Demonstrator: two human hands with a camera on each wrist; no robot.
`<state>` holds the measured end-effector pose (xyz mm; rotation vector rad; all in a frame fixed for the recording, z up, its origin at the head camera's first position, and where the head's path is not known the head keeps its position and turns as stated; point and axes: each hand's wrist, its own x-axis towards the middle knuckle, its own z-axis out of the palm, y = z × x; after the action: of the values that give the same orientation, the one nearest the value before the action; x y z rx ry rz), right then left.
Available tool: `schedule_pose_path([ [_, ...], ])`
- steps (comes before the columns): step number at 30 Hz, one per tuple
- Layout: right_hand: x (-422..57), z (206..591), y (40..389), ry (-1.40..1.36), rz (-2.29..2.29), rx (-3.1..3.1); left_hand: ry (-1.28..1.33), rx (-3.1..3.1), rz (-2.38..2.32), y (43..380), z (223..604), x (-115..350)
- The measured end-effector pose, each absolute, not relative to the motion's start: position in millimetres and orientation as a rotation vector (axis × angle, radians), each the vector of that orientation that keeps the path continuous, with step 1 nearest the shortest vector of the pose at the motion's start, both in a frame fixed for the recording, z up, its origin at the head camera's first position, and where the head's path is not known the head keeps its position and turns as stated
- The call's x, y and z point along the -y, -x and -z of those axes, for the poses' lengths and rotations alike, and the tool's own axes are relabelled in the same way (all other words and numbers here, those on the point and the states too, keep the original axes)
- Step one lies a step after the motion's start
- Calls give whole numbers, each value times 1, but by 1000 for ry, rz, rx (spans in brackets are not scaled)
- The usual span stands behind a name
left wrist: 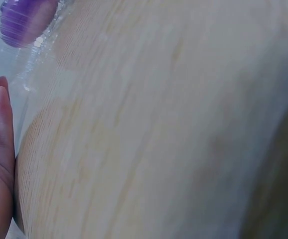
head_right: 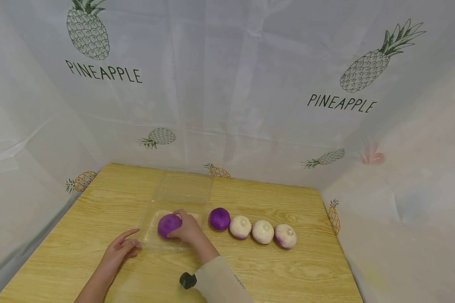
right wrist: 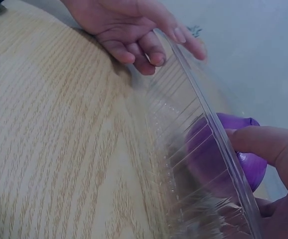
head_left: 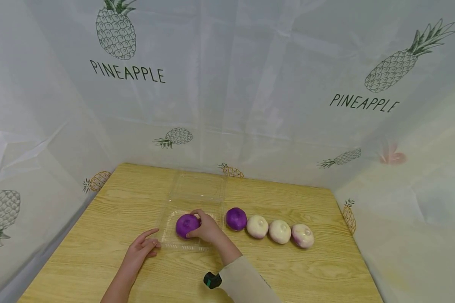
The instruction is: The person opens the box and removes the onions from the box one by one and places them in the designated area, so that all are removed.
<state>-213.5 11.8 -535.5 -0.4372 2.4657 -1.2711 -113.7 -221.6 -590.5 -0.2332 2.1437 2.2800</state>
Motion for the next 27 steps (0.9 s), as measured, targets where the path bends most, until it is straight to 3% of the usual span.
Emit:
schedule_pose_path([
  [27, -33, 515, 202, 402, 1483, -2407, 261, -2141, -2289, 114, 591, 220],
])
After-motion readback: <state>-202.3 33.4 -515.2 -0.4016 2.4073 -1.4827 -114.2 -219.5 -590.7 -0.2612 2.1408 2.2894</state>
